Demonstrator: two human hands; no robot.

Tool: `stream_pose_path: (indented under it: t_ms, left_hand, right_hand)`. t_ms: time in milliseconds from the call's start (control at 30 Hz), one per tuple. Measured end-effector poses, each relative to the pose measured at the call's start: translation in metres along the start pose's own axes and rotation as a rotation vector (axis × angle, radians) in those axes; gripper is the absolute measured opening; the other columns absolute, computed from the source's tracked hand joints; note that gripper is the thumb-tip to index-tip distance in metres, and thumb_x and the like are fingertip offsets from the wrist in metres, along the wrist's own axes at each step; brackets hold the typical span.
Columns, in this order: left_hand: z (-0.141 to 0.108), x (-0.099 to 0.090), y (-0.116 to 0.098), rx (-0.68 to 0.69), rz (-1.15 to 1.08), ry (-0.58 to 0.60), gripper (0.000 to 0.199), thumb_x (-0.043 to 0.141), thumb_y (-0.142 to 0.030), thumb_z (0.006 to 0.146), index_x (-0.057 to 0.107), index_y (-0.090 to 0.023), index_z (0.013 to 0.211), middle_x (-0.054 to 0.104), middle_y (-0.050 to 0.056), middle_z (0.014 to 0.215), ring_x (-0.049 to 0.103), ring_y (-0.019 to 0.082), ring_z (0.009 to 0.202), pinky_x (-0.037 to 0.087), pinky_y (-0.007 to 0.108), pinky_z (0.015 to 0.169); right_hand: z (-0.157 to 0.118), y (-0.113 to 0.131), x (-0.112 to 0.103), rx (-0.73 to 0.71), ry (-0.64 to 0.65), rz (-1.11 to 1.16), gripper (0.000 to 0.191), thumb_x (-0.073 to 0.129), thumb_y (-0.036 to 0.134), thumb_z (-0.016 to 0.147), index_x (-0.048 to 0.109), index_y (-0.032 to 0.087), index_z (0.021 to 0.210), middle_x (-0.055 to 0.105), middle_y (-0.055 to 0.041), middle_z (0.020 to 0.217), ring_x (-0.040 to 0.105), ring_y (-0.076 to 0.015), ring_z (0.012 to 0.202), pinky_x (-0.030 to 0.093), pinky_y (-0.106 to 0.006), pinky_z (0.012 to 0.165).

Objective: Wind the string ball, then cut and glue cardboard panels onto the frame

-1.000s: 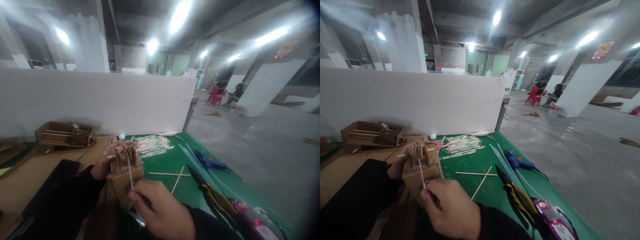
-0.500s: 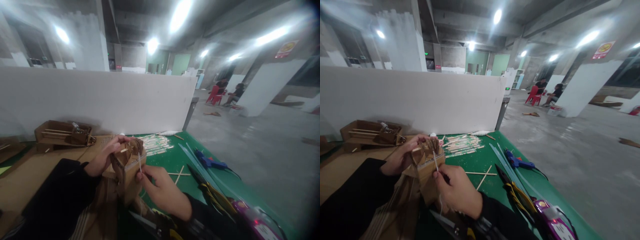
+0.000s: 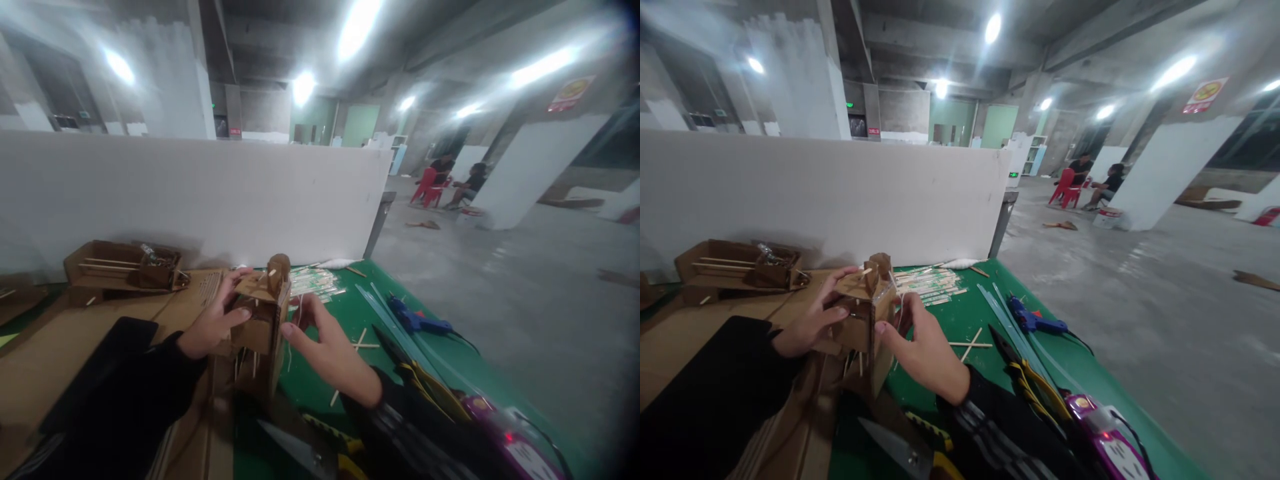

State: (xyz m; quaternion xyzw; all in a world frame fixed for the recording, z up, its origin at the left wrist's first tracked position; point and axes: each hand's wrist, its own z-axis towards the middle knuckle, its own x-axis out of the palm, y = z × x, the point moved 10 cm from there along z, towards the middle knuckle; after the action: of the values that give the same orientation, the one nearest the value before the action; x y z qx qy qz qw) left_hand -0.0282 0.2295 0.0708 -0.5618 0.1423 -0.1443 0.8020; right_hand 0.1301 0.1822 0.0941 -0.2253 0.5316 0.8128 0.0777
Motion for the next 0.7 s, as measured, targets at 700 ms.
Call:
stream_pose_path:
  t_ms: [700]
  left_hand:
    - [-0.030,0.022,0.068,-0.149,0.004,0.256,0.075,0.059,-0.017,0.083,0.026,-0.035,0.147,0.042,0.007,0.148,0.033,0.029,0.142,0.024,0.047,0.117]
  right_hand:
    - [-0.004,0.002,-0.013,-0.074,-0.147,0.356,0.050,0.062,0.029,0.089,0.039,0.024,0.133,0.053,0.0029,0.074,0.061,-0.0178,0.083,0.054,-0.034,0.077]
